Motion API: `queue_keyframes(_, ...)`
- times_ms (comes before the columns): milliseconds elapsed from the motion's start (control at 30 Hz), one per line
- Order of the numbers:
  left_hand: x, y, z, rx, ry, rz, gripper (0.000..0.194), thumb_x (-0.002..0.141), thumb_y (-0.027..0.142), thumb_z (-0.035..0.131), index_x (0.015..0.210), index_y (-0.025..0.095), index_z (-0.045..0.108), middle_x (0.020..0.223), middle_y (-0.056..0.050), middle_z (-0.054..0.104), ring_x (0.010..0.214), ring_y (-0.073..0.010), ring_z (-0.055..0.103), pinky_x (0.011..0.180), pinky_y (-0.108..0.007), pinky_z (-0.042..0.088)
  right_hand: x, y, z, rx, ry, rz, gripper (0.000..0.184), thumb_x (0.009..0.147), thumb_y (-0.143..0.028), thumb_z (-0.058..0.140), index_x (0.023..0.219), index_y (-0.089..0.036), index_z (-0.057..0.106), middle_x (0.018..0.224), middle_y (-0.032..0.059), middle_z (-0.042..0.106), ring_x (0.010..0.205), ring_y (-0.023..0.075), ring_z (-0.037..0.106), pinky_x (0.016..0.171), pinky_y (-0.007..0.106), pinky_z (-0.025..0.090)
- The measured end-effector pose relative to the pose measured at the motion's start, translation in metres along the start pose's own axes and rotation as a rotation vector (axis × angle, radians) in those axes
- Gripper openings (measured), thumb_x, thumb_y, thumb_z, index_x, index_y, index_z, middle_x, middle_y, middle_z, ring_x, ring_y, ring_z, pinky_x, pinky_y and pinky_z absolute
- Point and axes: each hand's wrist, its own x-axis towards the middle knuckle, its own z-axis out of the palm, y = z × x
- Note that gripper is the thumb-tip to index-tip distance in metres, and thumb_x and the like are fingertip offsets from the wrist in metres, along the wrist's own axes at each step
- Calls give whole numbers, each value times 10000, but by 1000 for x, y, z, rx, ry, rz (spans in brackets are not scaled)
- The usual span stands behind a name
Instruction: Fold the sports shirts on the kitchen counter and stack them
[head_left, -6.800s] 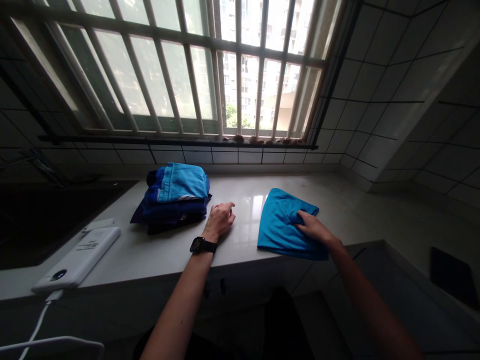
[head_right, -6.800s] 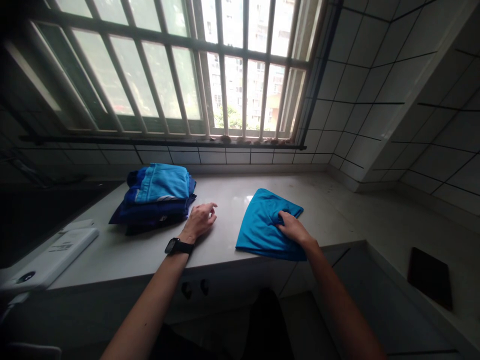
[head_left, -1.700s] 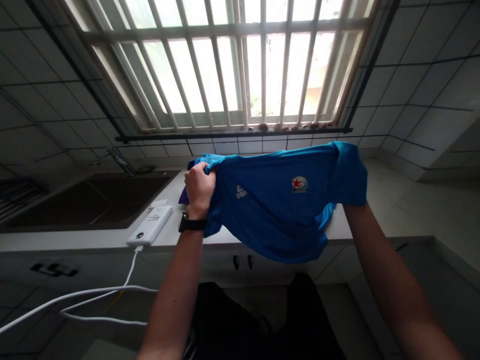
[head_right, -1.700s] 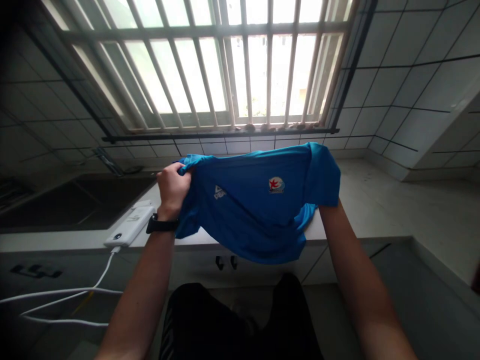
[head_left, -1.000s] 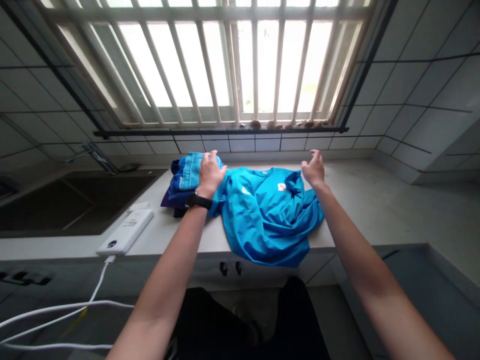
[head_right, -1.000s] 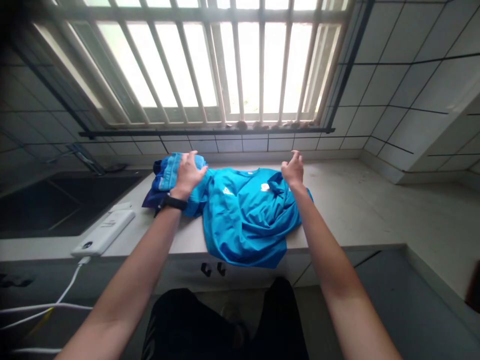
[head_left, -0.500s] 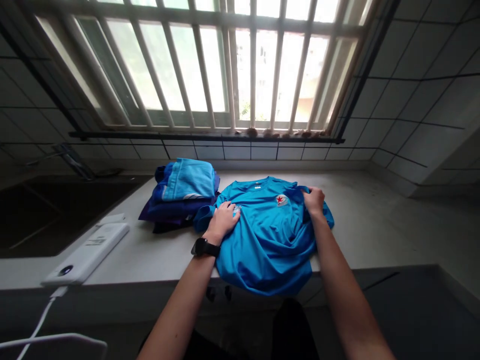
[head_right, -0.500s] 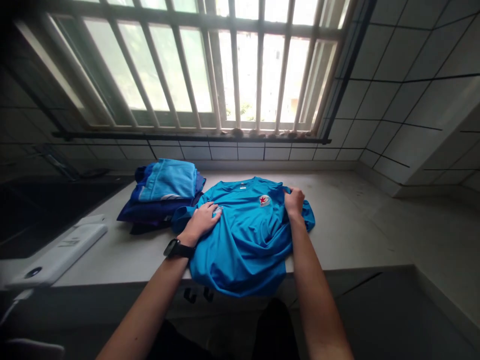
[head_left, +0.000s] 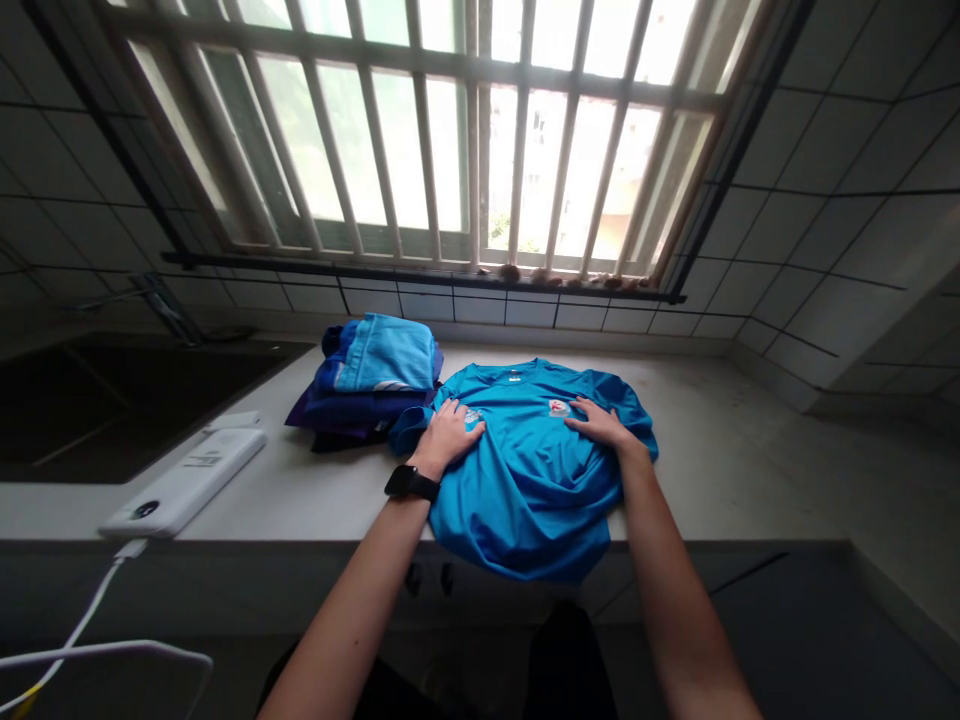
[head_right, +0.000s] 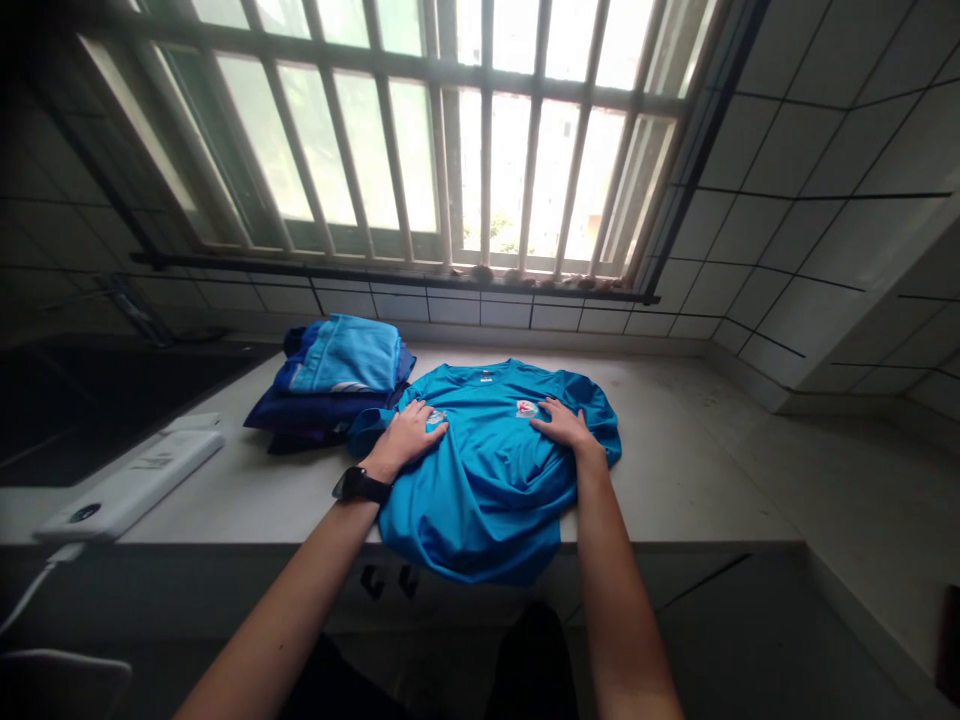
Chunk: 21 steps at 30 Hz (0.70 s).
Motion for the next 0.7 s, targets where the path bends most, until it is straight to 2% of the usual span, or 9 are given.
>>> queue_keyframes(67,1,0,2,7,-6,-18,486,959,390,587,1363,129,657,1538,-246,535,1510,-379,413,1207,-518,378,4,-4,1,-83,56,102,613,1054,-526,414,1564,-191,479,1681,179,363,1576,342,291,1251,624,211)
queue_keyframes(167,3,-1,4,19,-14,-33,556,948,392,602,1409,82,608,1591,-260,467,1532,-390,370,1214,-508,363,4,-17,-6,-109,124,157,569,1071,-428,390,1559,-146,473,1658,218,387,1573,346,299,1239,637,224)
queue_keyframes(267,3,-3,6,7,-3,-14,562,947,391,610,1405,65,608,1576,-264,483,1526,-392,379,1218,-486,361,-25,-26,-14,-28,237,65,497,1019,-289,484,1487,-134,542,1558,213,527,1471,325,470,1193,527,376)
queue_keyframes(333,4,-4,7,9,8,13,561,950,396,605,1408,72,609,1558,-247,511,1520,-378,391,1228,-467,351,-65,-24,-9,82,280,-44,390,1003,-267,492,1339,-147,650,1362,175,676,1231,272,660,1050,398,514)
queue_keyframes(400,5,-5,9,27,11,40,555,960,408,583,1417,95,611,1552,-216,528,1517,-364,395,1237,-460,338,-114,-16,5,159,181,-138,273,984,-350,551,1085,-180,738,1055,110,751,939,246,723,862,360,575)
queue_keyframes(467,5,-6,10,42,13,60,539,962,418,570,1413,128,627,1547,-185,540,1509,-363,401,1239,-463,337,-157,-6,28,155,163,-273,216,893,-398,705,996,-213,752,1053,81,729,929,250,707,837,370,575)
queue_keyframes(567,6,-6,12,51,13,66,531,958,430,564,1404,153,647,1543,-161,547,1495,-359,412,1240,-455,338,-195,-1,63,83,369,-339,241,827,-239,758,1068,-238,764,1131,90,712,1057,294,681,887,415,561)
queue_keyframes(633,6,-6,12,55,11,65,537,961,432,550,1415,160,642,1542,-154,547,1493,-354,412,1242,-452,333,-205,-11,81,87,508,-336,172,897,-187,674,1027,-235,776,991,80,720,947,271,696,841,401,561)
queue_keyframes(700,5,-6,11,57,4,68,546,963,427,538,1430,160,632,1545,-155,546,1499,-359,403,1241,-465,334,-215,-30,92,149,564,-357,196,975,-210,592,1002,-232,784,853,61,704,811,234,696,772,360,559)
